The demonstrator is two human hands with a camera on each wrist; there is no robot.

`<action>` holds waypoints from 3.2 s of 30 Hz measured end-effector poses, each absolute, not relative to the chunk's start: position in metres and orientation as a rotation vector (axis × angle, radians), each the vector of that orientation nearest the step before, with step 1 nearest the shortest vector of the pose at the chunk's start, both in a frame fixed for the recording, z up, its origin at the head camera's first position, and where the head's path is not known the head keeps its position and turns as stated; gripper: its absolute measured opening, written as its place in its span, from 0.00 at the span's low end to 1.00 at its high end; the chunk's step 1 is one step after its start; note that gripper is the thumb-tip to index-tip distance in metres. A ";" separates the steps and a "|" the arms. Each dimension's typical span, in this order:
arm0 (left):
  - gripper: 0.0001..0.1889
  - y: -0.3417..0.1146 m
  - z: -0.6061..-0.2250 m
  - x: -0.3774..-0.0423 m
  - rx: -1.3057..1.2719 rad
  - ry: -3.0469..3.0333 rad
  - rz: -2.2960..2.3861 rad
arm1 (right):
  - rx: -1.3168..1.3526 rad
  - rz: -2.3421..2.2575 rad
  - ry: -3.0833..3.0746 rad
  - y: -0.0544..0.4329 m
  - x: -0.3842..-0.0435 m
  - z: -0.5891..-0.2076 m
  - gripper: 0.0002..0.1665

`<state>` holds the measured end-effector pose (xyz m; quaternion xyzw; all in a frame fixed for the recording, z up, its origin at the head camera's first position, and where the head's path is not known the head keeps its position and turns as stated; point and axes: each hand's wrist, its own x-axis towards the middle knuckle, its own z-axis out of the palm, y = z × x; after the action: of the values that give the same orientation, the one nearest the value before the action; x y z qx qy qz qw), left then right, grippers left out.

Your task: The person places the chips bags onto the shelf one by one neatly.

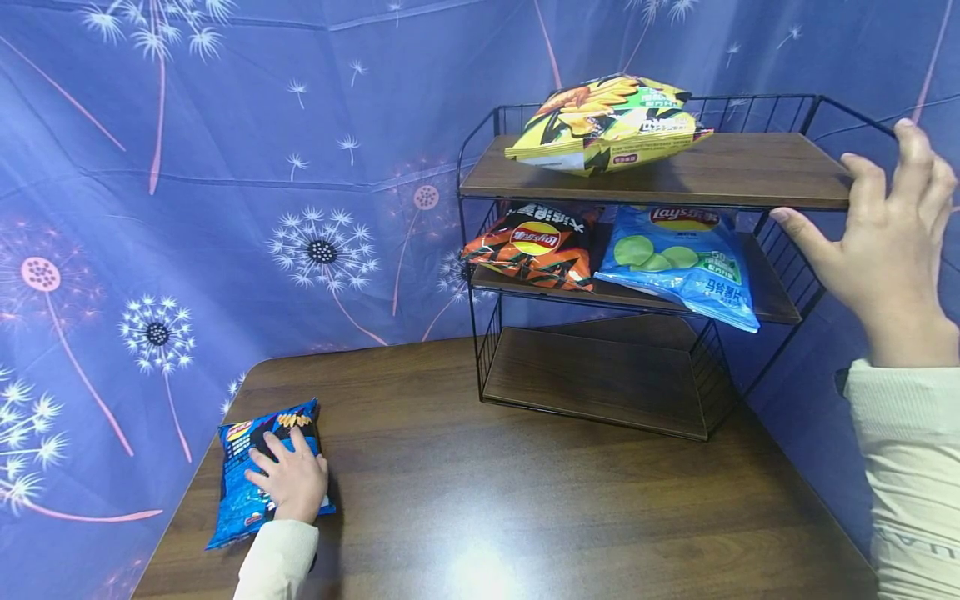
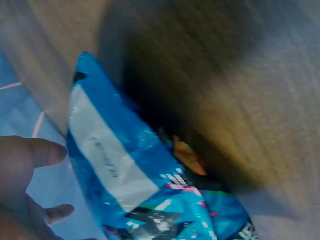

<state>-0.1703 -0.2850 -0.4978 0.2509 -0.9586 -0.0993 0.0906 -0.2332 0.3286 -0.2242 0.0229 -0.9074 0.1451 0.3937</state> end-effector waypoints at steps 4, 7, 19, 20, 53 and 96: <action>0.38 -0.290 -0.501 -0.167 0.835 -2.897 -0.312 | 0.048 0.367 -2.313 0.329 -0.233 -0.224 0.62; 0.40 -0.291 -0.502 -0.166 0.864 -2.929 -0.321 | 0.051 0.370 -2.309 0.329 -0.233 -0.224 0.62; 0.53 -0.291 -0.508 -0.166 0.905 -3.019 -0.325 | 0.060 0.352 -2.302 0.329 -0.233 -0.224 0.64; 0.53 -0.291 -0.508 -0.166 0.902 -3.019 -0.326 | 0.053 0.351 -2.308 0.329 -0.233 -0.223 0.64; 0.40 -0.282 -0.500 -0.168 0.754 -2.883 -0.449 | 0.069 0.358 -2.280 0.329 -0.234 -0.225 0.63; 0.28 -0.241 -0.453 -0.191 0.592 -2.780 -0.689 | 0.094 0.361 -2.241 0.330 -0.234 -0.225 0.63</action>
<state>-0.1908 -0.2407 -0.4526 0.2011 -0.9450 -0.2341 0.1084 -0.2344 0.3298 -0.2254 0.0376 -0.8946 0.1443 0.4213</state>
